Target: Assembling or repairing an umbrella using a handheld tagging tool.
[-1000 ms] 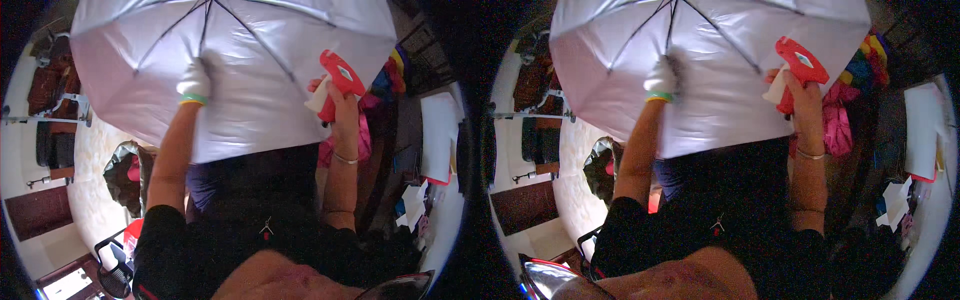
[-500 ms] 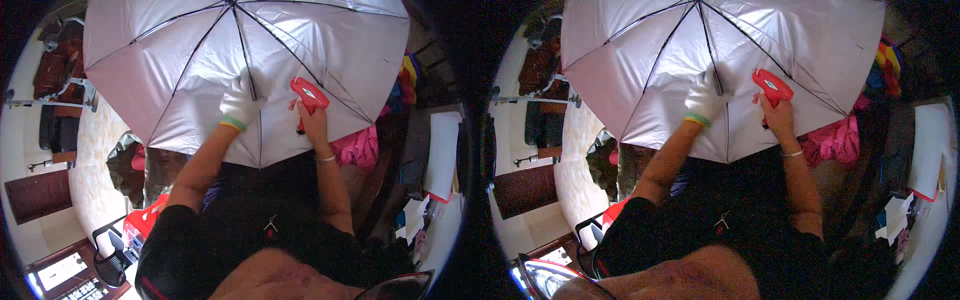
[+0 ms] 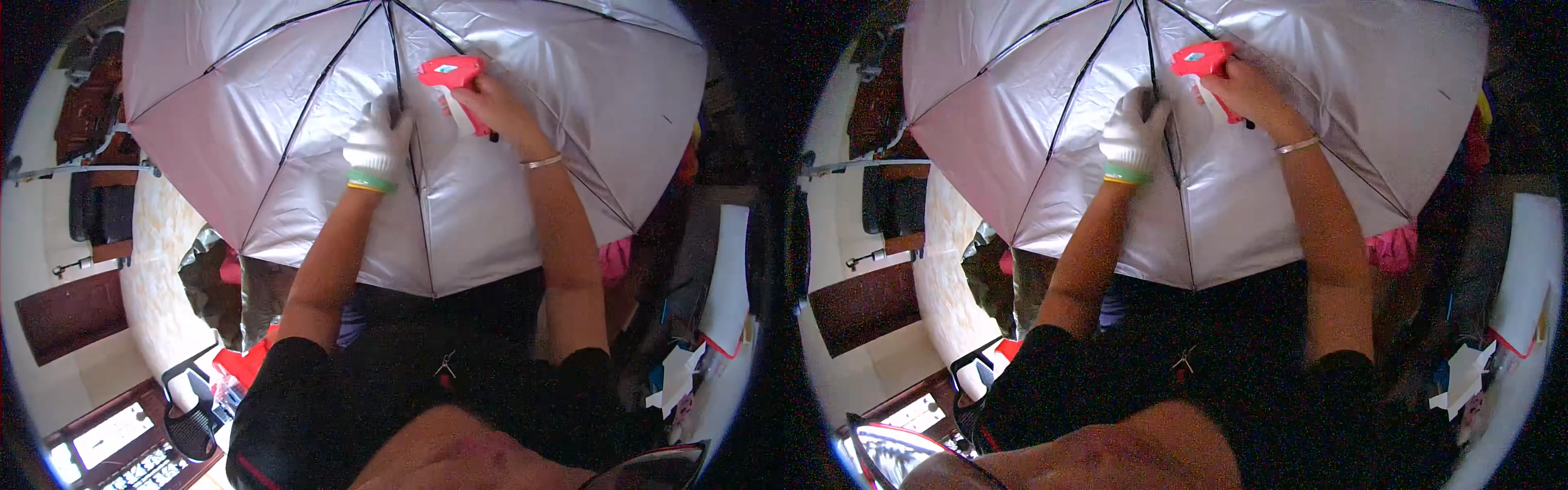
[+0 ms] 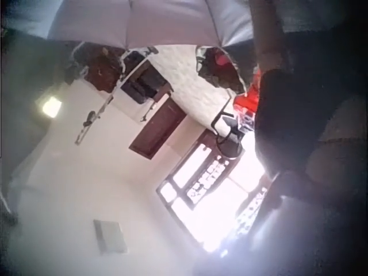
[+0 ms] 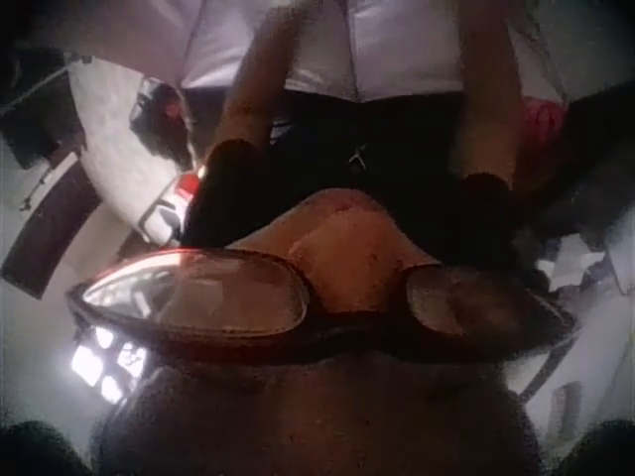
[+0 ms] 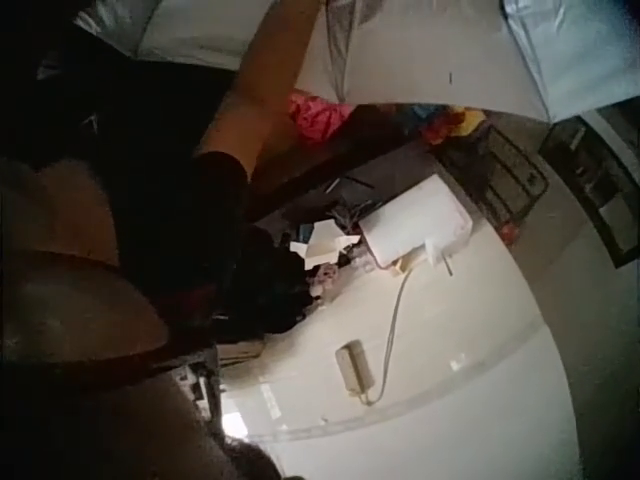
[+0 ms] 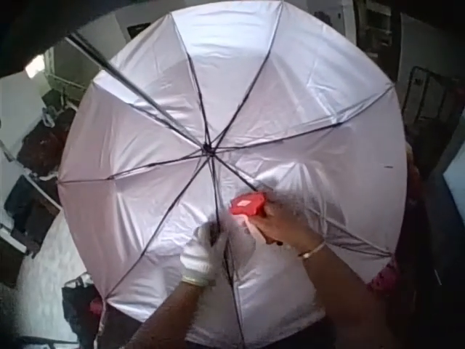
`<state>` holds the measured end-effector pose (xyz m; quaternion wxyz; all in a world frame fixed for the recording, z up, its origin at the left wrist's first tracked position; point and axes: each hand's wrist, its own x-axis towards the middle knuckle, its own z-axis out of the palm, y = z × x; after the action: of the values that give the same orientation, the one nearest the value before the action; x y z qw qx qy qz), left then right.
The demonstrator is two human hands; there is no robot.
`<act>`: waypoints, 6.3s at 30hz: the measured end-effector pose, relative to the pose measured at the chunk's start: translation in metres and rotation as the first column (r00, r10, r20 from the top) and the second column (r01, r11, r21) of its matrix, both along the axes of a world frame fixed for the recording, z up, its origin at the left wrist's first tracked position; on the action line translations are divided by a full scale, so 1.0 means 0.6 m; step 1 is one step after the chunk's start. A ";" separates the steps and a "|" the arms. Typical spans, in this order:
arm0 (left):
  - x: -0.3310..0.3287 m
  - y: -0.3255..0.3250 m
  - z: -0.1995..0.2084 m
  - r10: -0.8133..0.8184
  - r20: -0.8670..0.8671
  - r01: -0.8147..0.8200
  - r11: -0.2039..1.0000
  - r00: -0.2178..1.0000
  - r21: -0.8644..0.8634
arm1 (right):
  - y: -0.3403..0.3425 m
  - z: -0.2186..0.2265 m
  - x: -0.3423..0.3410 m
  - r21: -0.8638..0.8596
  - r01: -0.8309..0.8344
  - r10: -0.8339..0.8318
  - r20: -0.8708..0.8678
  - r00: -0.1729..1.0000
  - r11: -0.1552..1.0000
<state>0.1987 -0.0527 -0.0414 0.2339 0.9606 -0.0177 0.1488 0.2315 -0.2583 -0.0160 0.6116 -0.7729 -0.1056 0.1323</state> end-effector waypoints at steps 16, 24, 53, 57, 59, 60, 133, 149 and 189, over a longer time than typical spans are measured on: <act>0.072 -0.003 0.006 -0.258 -0.335 -0.202 0.432 0.906 -0.879 | 0.072 -0.087 -0.015 0.161 0.298 -0.331 0.248 0.910 0.941; 0.072 0.001 0.014 -0.280 -0.334 -0.171 0.478 0.900 -0.862 | 0.060 -0.066 -0.019 0.251 0.264 -0.262 -0.044 0.964 0.931; 0.072 -0.018 -0.003 -0.242 -0.243 -0.124 0.422 0.939 -0.898 | 0.052 -0.071 0.013 0.092 0.040 -0.016 -0.248 0.969 0.995; 0.058 0.001 -0.002 -0.166 -0.221 -0.090 0.568 0.961 -0.818 | 0.021 -0.011 -0.072 0.464 0.245 -0.077 -0.351 0.933 0.851; 0.042 0.004 0.009 -0.149 -0.042 0.102 0.834 0.988 -0.542 | -0.006 -0.014 -0.118 0.542 0.366 -0.128 -0.426 0.896 0.756; 0.017 0.003 0.013 -0.147 -0.045 0.100 0.834 0.988 -0.543 | -0.017 -0.033 -0.144 0.487 0.370 -0.142 -0.442 0.886 0.791; -0.162 0.033 -0.037 -0.290 -0.633 -0.203 0.782 0.718 -0.589 | 0.074 -0.095 -0.254 0.186 0.162 -0.058 -0.466 0.883 0.969; -0.174 0.031 -0.005 -0.257 -0.641 -0.350 0.664 0.723 -0.661 | 0.078 -0.093 -0.266 0.378 0.233 0.003 -0.530 0.848 0.896; -0.057 -0.009 0.001 -0.005 -0.016 0.007 0.985 1.000 0.173 | -0.005 0.056 -0.298 0.571 0.215 0.047 -0.409 0.911 0.793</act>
<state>0.1645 -0.0581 -0.0407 0.1501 0.9784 -0.0317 0.1388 0.0526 -0.2610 0.0174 0.8393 -0.4968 0.0212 0.2199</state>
